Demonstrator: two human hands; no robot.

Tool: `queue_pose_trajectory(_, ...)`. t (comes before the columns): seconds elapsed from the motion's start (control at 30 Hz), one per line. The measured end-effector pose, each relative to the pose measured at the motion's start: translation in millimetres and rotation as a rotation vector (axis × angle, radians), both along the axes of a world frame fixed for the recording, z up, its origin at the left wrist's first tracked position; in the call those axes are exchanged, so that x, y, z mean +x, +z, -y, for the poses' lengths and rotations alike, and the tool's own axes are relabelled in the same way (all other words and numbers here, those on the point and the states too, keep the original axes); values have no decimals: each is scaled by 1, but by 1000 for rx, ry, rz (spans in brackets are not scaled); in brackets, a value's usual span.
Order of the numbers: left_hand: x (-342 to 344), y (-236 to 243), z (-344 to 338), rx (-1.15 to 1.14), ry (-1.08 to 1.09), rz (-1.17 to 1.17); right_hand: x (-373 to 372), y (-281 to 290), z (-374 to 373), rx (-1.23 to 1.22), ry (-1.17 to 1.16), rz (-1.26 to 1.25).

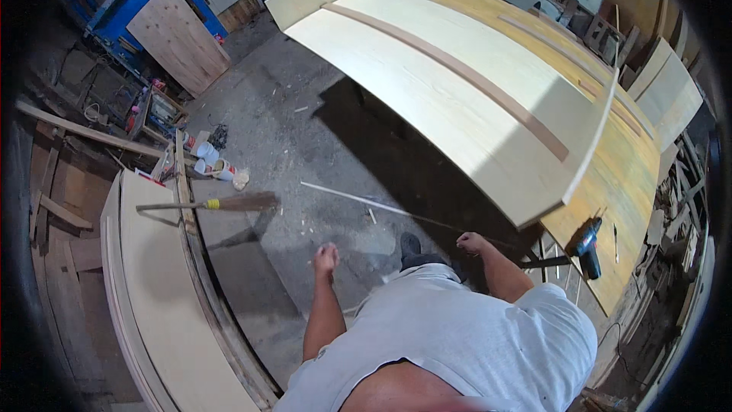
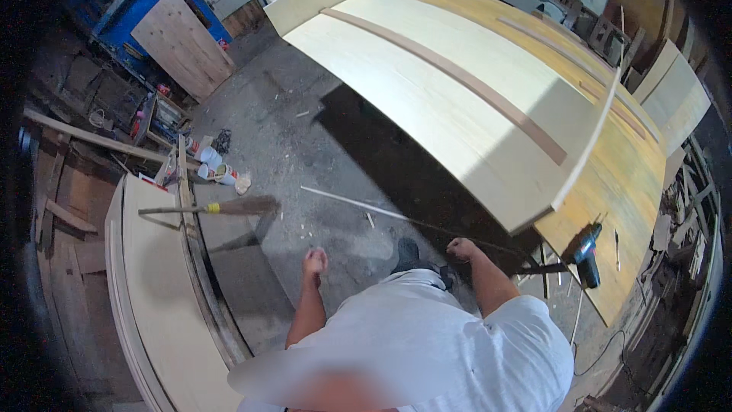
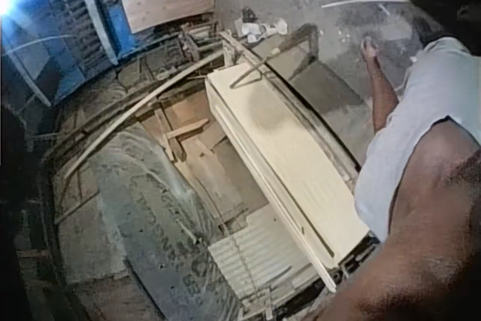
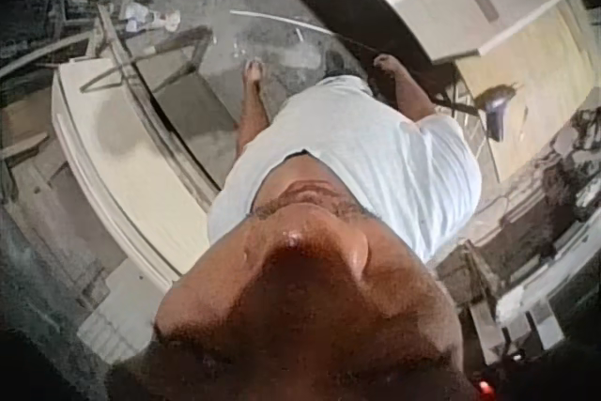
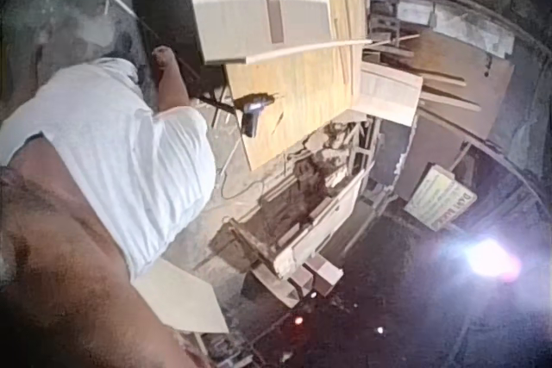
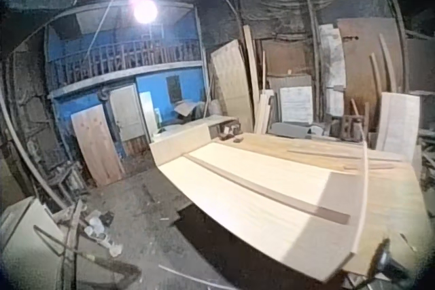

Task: Sanding and drilling wood pieces for furniture assembly.

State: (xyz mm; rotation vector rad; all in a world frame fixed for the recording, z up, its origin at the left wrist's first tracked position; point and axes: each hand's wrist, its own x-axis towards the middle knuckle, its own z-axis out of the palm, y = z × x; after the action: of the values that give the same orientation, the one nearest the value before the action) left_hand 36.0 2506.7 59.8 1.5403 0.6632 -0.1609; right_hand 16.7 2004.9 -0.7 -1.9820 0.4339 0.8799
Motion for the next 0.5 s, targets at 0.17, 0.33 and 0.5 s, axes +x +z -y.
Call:
queue_pose_trajectory(0.17, 20, -42, -29, 127, -106, -343, 130, 11, -62, 168, 144, 271)
queue_pose_trajectory(0.33, 38, -65, -81, 17, 120, -391, 228, 87, -128, 212, 237, 117)
queue_pose_trajectory(0.5, 62, -77, -116, -36, 232, -375, 322, 70, -183, 230, 120, 132)
